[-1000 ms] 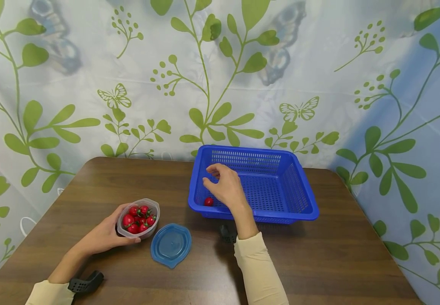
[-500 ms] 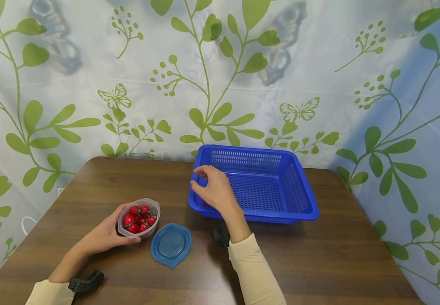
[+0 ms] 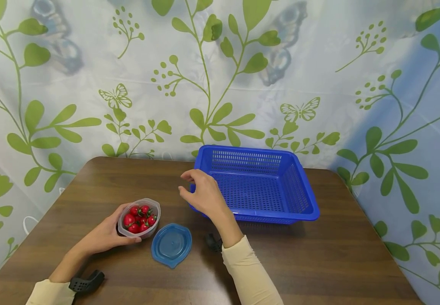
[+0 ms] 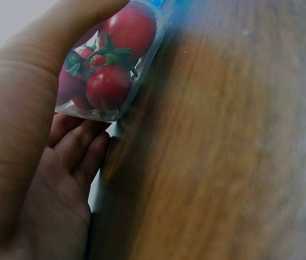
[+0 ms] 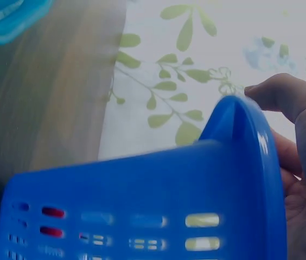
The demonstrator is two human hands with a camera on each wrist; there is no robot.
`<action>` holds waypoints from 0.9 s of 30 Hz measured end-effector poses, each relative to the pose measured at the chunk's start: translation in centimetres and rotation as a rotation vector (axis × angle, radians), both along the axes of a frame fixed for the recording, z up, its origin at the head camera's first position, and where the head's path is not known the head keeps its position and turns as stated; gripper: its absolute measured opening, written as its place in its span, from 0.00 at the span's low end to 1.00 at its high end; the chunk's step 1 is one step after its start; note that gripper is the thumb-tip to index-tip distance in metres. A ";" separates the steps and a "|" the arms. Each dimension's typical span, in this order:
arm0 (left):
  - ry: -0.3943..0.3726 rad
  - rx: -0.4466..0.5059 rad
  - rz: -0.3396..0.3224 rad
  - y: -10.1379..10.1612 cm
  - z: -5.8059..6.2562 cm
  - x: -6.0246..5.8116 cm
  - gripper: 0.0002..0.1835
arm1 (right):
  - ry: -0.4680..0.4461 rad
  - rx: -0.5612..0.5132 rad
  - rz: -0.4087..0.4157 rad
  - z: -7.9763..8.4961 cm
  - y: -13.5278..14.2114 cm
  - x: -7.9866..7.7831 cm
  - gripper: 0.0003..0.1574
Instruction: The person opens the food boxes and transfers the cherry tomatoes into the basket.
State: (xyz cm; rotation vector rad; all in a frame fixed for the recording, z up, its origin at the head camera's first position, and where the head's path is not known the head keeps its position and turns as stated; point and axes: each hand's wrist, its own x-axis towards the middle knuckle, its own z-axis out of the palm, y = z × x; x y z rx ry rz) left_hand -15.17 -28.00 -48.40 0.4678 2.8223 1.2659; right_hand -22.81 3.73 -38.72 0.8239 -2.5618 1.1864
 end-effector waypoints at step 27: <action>0.006 0.018 -0.001 0.0 0.0 -0.1 0.52 | 0.120 0.142 0.125 -0.6 -3.7 2.4 0.19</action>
